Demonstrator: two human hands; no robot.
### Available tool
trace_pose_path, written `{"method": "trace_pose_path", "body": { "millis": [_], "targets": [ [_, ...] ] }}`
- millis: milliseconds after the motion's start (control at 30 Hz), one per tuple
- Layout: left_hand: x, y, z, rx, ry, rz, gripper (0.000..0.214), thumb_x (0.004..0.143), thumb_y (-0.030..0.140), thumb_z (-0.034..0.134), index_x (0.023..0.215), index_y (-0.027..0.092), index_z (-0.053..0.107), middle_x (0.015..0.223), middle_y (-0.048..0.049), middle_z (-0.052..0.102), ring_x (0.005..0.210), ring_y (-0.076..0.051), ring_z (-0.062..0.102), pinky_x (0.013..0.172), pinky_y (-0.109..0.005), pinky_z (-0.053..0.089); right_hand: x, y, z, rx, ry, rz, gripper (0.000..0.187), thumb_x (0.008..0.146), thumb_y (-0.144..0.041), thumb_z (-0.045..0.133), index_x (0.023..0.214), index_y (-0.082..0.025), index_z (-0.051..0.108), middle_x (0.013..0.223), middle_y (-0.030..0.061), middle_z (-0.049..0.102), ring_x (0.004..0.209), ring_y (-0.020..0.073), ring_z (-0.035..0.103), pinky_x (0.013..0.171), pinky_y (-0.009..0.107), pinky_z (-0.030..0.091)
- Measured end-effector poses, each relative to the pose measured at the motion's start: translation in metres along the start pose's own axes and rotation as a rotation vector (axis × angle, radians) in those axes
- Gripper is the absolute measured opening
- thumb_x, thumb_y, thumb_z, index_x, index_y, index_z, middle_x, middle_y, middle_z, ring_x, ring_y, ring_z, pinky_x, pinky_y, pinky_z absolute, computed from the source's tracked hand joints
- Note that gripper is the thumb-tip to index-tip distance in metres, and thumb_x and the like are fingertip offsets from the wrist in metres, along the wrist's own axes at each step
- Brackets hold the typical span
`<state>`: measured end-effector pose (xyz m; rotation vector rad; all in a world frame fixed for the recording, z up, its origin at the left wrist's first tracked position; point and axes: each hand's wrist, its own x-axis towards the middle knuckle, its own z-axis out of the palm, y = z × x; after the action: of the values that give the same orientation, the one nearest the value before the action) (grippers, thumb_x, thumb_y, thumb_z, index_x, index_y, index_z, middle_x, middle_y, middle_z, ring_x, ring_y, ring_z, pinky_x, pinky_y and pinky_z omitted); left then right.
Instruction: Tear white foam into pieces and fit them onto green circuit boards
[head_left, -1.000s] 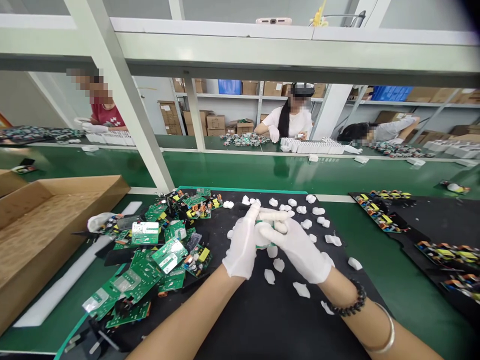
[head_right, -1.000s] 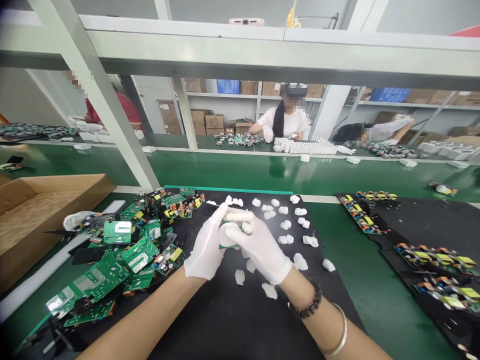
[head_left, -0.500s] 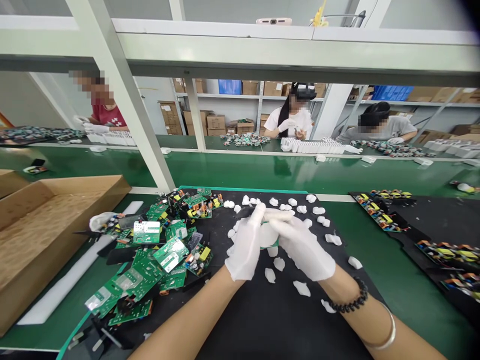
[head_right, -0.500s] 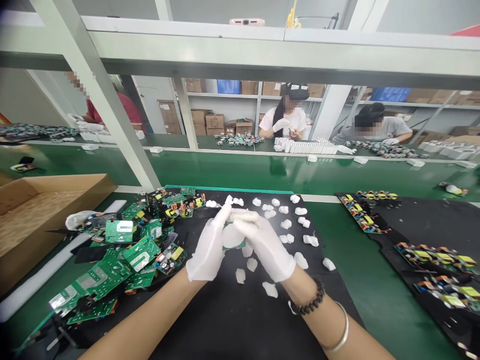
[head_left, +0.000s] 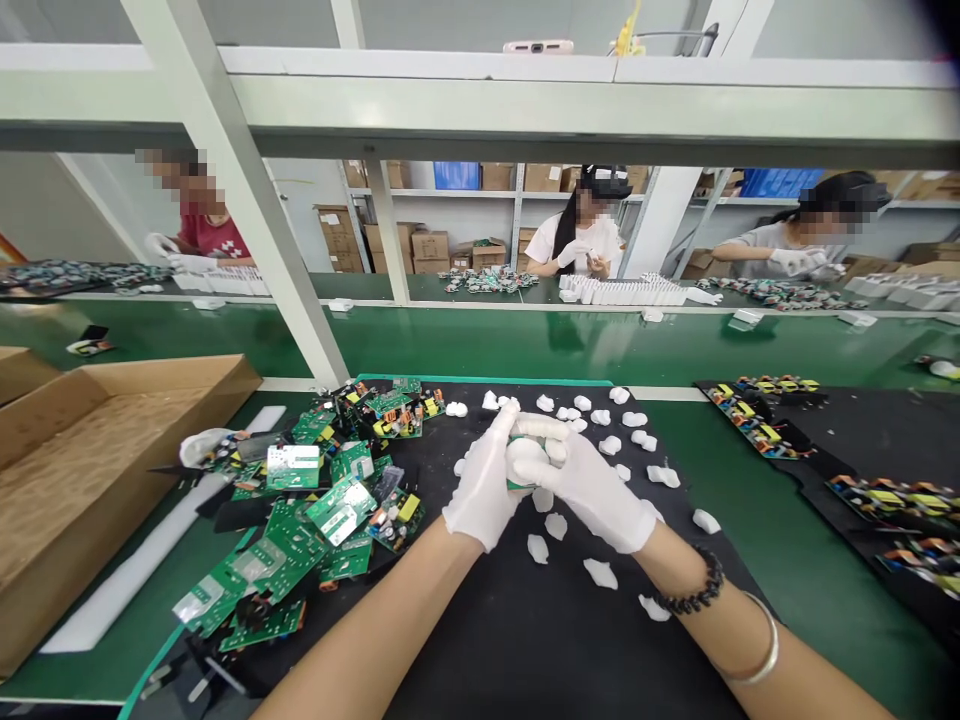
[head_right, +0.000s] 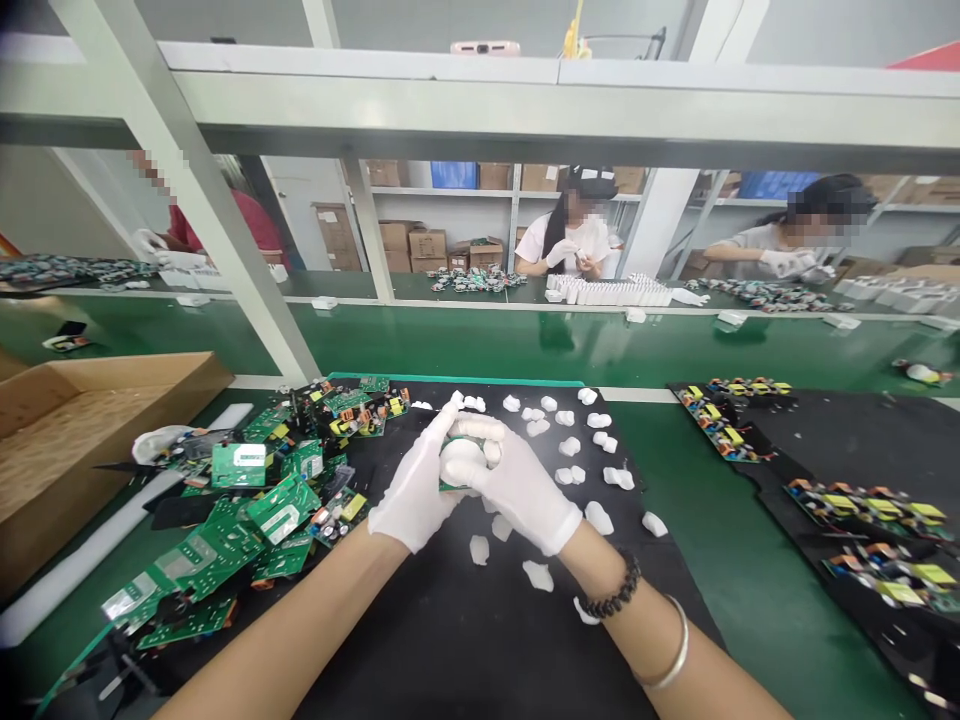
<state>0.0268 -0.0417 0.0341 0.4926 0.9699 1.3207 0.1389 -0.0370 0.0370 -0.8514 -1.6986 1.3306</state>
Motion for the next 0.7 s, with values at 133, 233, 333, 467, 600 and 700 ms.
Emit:
{"method": "trace_pose_path", "body": {
  "millis": [133,233,333,467,600,700],
  "targets": [
    [0.001,-0.003,-0.006,0.029,-0.056,0.026,0.028,0.068,0.037,0.069,0.090,0.020,0.065,0.061,-0.0002,0.060,0.059,-0.014,0.059,0.051,-0.020,0.044,0.000,0.005,0.000,-0.042,0.068,0.083,0.050,0.063,-0.015,0.065,0.112,-0.022,0.055,0.105,0.0028,0.057,0.086,0.0184,0.056,0.075,0.033,0.048],
    [0.003,-0.004,-0.006,0.039,-0.113,0.004,0.032,0.070,0.046,0.064,0.083,0.017,0.065,0.058,-0.0010,0.059,0.057,-0.014,0.058,0.049,-0.021,0.044,0.000,0.005,0.000,-0.098,0.087,0.024,0.050,0.061,-0.012,0.065,0.108,-0.024,0.056,0.095,0.0001,0.055,0.079,0.0160,0.053,0.073,0.032,0.046],
    [0.000,-0.003,-0.002,0.046,-0.191,-0.004,0.036,0.072,0.050,0.061,0.083,0.017,0.065,0.060,-0.0010,0.059,0.054,-0.012,0.056,0.047,-0.020,0.042,-0.001,-0.001,0.002,-0.003,0.027,0.039,0.037,0.065,-0.014,0.060,0.101,-0.023,0.060,0.074,-0.0024,0.051,0.068,0.0142,0.050,0.066,0.030,0.046],
    [-0.006,0.001,0.003,0.117,-0.323,0.022,0.039,0.078,0.052,0.052,0.076,0.016,0.066,0.056,-0.0002,0.057,0.045,-0.008,0.048,0.042,-0.018,0.036,-0.002,-0.007,0.005,0.082,0.114,0.066,0.030,0.066,-0.015,0.060,0.095,-0.022,0.061,0.063,-0.0040,0.046,0.063,0.0139,0.048,0.063,0.030,0.045],
    [-0.009,0.003,0.007,0.313,-0.312,0.136,0.042,0.082,0.051,0.046,0.071,0.016,0.067,0.057,-0.0019,0.058,0.050,-0.010,0.050,0.047,-0.020,0.038,-0.002,-0.005,0.005,0.079,0.119,0.039,0.014,0.070,-0.020,0.060,0.084,-0.020,0.062,0.064,-0.0021,0.050,0.063,0.0142,0.049,0.062,0.029,0.043],
    [-0.009,0.004,0.007,0.283,-0.293,0.156,0.028,0.081,0.040,0.054,0.070,0.018,0.067,0.055,-0.0012,0.056,0.059,-0.014,0.055,0.054,-0.021,0.043,0.000,-0.005,0.000,0.028,0.121,-0.016,0.011,0.070,-0.024,0.063,0.080,-0.019,0.063,0.077,0.0009,0.057,0.074,0.0162,0.053,0.066,0.030,0.044]
  ]
}}
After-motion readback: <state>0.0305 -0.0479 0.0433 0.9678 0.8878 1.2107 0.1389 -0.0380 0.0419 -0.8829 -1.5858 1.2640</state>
